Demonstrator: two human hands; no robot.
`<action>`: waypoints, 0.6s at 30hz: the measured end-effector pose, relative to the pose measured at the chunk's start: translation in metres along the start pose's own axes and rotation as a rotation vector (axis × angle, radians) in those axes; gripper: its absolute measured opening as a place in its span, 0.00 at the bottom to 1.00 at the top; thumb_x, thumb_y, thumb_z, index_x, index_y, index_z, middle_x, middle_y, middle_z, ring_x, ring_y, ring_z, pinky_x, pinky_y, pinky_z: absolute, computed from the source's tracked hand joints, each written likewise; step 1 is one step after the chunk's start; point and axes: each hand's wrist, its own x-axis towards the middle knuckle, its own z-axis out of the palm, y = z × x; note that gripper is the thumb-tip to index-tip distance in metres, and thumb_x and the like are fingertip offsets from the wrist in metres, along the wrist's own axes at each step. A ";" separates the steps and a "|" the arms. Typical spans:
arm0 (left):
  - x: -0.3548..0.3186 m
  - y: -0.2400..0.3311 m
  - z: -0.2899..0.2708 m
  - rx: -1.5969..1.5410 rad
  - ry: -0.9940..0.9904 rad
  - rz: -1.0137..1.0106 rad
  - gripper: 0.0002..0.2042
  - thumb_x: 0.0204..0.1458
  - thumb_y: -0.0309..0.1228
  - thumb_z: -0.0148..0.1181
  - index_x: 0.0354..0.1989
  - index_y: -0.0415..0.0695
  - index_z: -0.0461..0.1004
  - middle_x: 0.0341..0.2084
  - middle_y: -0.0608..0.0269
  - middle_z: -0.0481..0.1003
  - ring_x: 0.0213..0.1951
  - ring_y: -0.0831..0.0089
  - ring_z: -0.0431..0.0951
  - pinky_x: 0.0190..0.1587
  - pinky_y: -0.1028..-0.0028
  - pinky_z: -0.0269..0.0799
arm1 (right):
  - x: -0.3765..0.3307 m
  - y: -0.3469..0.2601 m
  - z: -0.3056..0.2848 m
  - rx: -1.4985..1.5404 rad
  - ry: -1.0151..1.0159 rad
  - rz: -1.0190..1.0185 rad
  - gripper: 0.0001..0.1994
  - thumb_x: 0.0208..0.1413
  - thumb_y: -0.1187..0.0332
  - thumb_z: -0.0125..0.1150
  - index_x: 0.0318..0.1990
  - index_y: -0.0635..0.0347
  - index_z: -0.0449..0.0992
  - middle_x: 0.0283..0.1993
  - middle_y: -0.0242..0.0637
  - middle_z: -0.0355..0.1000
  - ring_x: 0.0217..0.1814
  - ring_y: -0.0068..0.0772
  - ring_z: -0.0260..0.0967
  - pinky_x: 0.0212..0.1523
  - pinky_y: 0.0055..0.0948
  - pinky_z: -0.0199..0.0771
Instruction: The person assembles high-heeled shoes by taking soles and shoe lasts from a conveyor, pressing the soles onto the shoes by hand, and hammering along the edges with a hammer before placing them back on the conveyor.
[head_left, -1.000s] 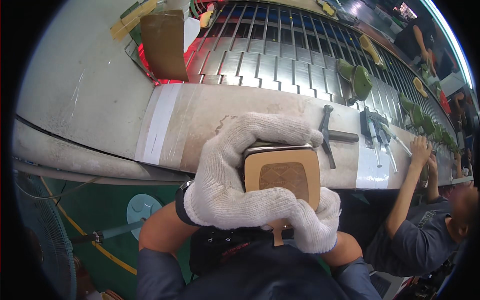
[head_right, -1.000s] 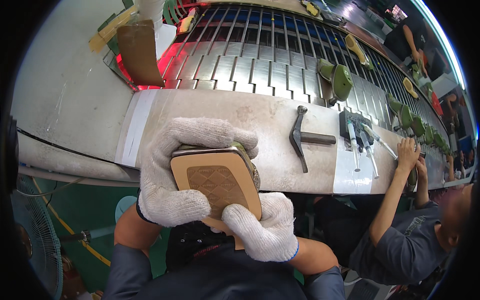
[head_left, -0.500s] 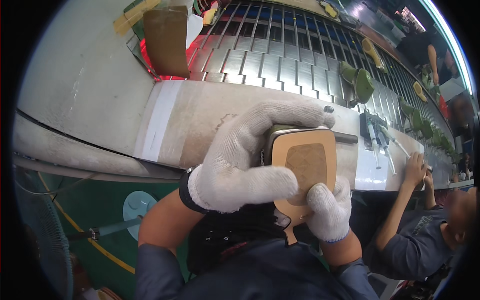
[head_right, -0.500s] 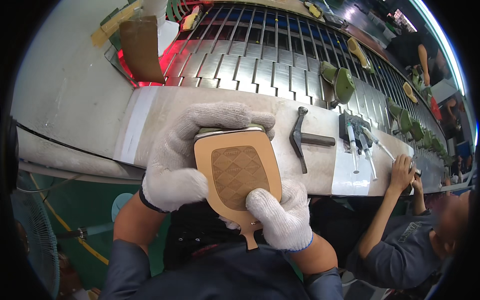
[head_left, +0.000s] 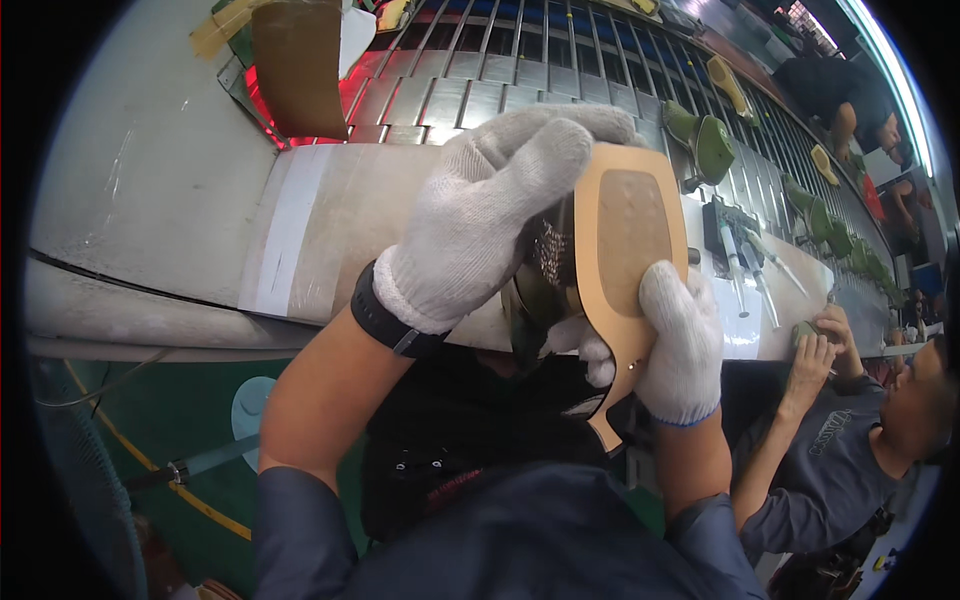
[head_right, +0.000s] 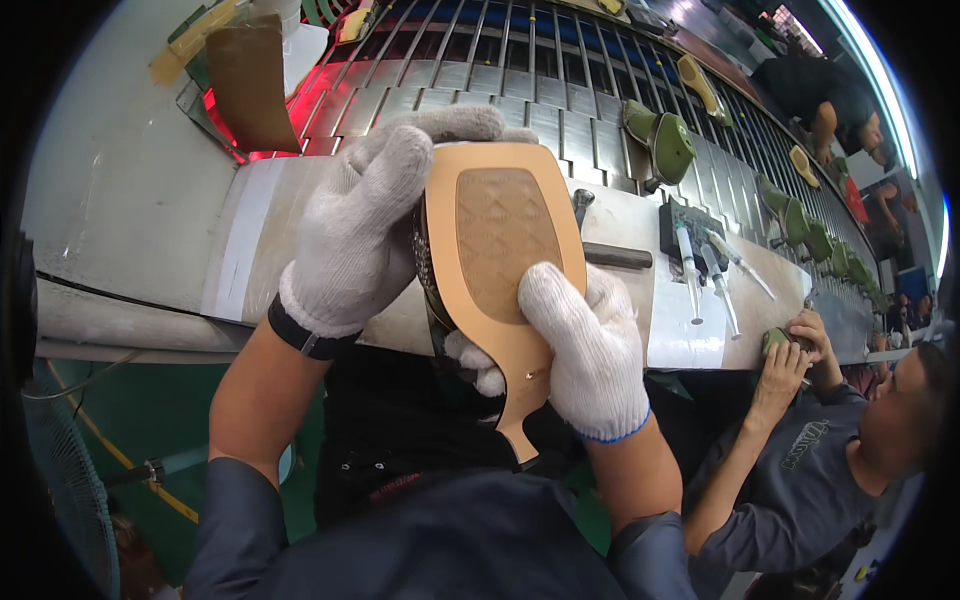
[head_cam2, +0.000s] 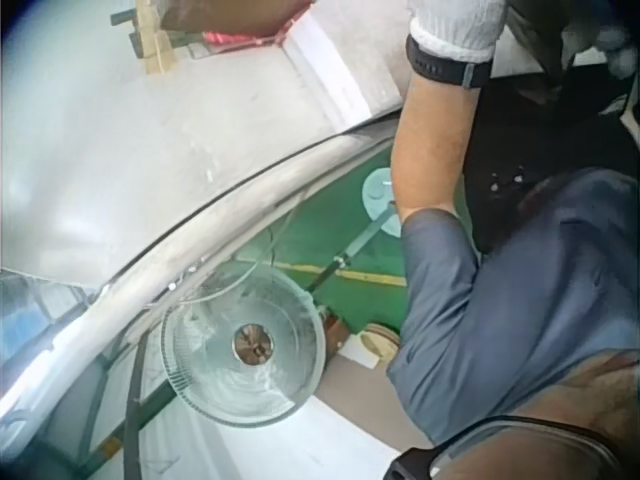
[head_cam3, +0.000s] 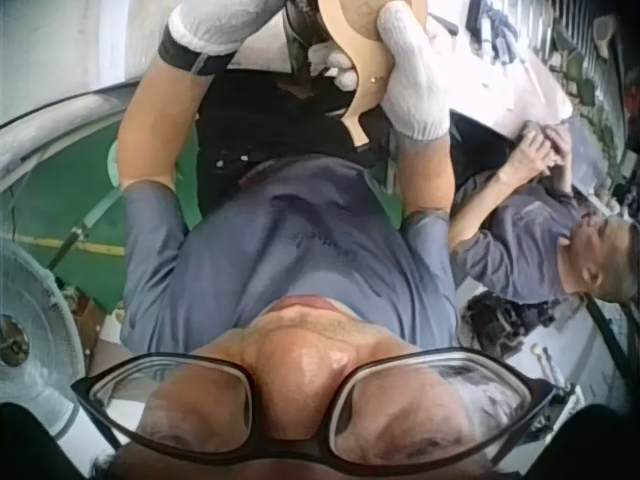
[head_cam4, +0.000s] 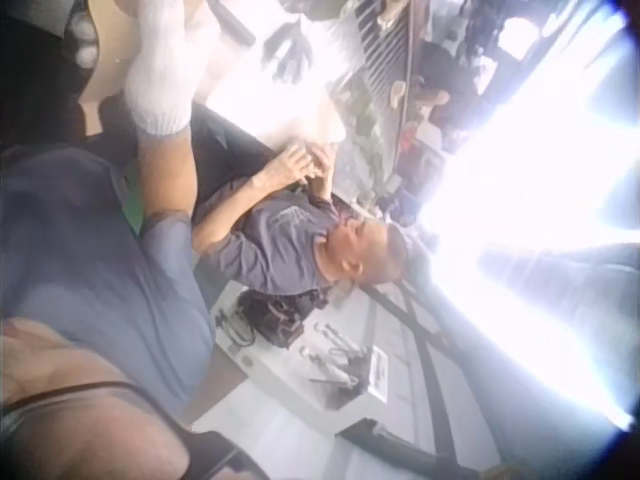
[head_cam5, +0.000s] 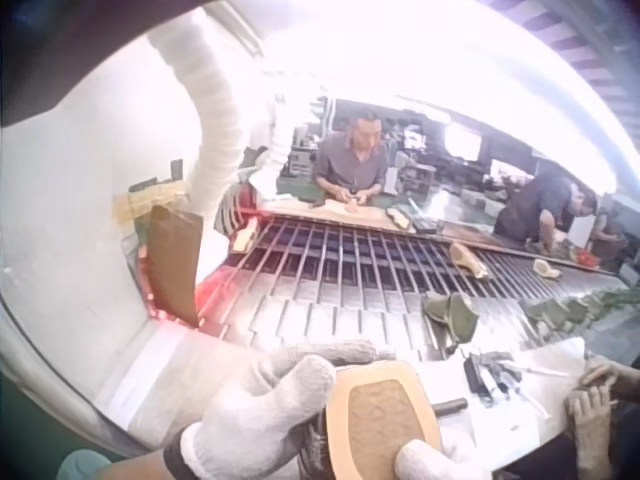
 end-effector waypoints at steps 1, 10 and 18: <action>0.001 0.000 0.001 -0.024 0.016 -0.008 0.27 0.77 0.46 0.53 0.68 0.31 0.73 0.61 0.42 0.81 0.61 0.60 0.84 0.66 0.62 0.81 | 0.001 0.000 -0.001 -0.010 0.010 -0.033 0.24 0.77 0.57 0.58 0.61 0.75 0.77 0.43 0.53 0.84 0.34 0.36 0.86 0.29 0.28 0.88; 0.008 -0.010 -0.009 -0.056 0.034 0.058 0.20 0.73 0.37 0.63 0.65 0.34 0.78 0.56 0.55 0.84 0.57 0.73 0.84 0.62 0.71 0.80 | 0.012 0.002 0.000 -0.205 0.078 -0.164 0.21 0.77 0.60 0.56 0.59 0.76 0.77 0.41 0.51 0.85 0.32 0.33 0.85 0.27 0.26 0.88; -0.006 -0.006 -0.018 0.178 -0.068 0.107 0.30 0.67 0.30 0.62 0.75 0.32 0.66 0.66 0.48 0.77 0.68 0.62 0.77 0.73 0.61 0.71 | 0.017 0.001 -0.008 -0.225 0.054 -0.107 0.22 0.78 0.60 0.55 0.58 0.77 0.78 0.40 0.50 0.85 0.30 0.31 0.84 0.29 0.26 0.87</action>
